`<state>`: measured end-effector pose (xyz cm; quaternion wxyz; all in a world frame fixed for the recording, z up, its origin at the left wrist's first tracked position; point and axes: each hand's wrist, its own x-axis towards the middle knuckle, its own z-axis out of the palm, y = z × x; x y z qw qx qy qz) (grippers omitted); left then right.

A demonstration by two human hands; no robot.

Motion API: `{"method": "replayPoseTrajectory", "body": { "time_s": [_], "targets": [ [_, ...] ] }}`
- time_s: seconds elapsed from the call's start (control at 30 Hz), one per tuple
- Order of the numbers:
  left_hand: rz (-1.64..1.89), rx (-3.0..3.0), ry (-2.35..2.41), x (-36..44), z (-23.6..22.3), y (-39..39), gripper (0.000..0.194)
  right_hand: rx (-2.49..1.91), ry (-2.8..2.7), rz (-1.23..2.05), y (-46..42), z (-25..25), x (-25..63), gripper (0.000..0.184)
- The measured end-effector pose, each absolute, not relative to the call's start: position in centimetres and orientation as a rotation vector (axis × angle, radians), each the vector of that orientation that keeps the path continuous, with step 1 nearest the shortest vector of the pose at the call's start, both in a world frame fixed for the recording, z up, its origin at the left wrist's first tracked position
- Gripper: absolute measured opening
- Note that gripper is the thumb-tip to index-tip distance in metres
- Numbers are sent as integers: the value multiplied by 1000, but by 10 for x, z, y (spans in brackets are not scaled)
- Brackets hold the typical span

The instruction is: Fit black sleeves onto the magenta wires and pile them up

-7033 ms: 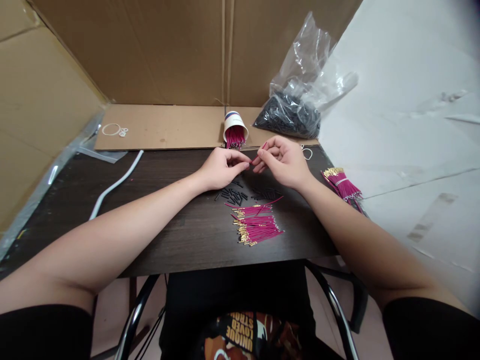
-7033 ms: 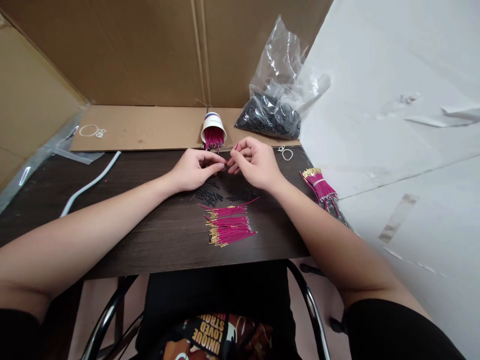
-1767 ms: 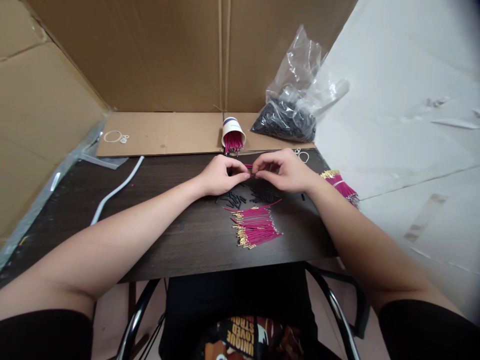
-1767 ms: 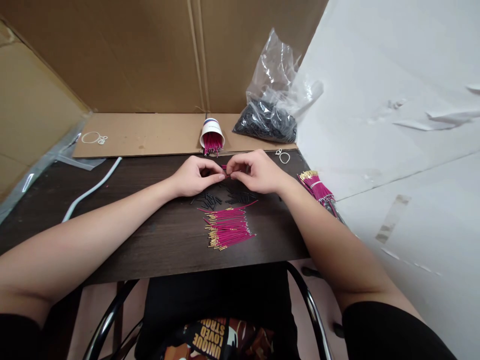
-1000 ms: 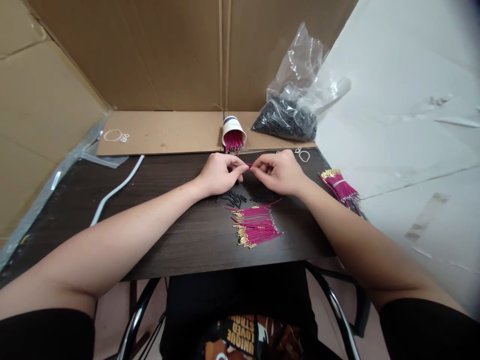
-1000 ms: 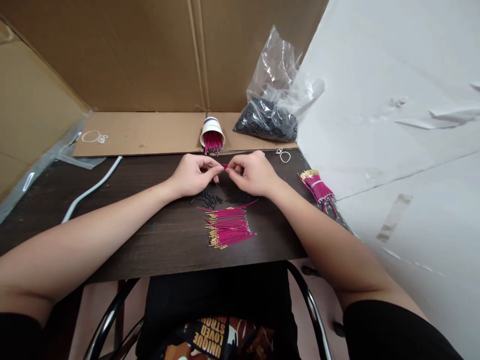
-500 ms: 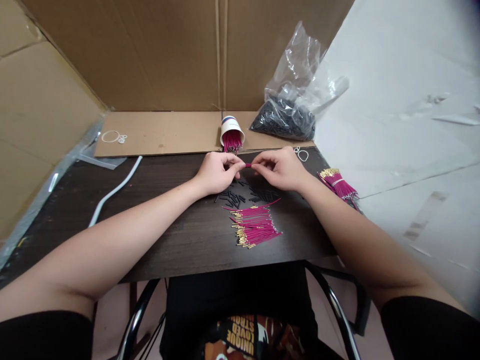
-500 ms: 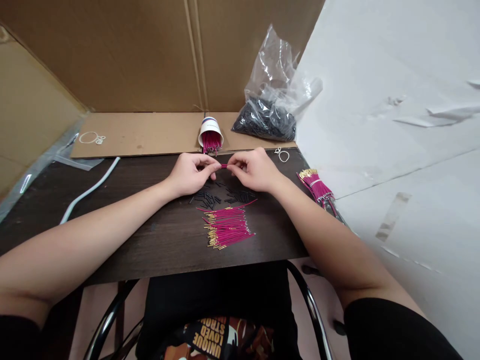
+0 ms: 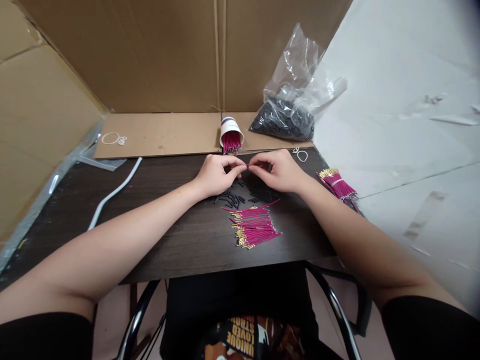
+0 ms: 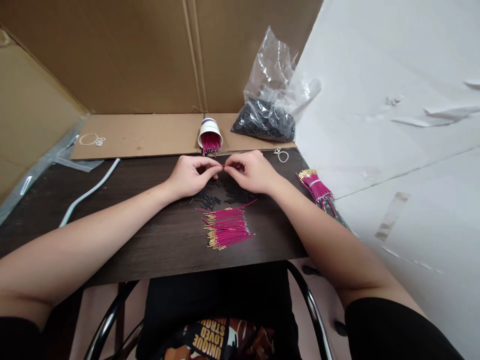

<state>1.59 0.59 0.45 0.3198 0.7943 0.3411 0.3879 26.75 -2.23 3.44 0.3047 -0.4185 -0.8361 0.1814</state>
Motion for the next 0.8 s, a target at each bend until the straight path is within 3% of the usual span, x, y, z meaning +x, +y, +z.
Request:
{"method": "replayPoseTrajectory", "body": {
  "time_s": [0.43,0.8],
  "targets": [
    [1155,2121,1096,15,10,5,17,-1120,-2164,412,-16,38,275,13],
    [798,2369,673,11,11,1,14,-1054,-2483,935,-12,52,298,11]
  ]
}}
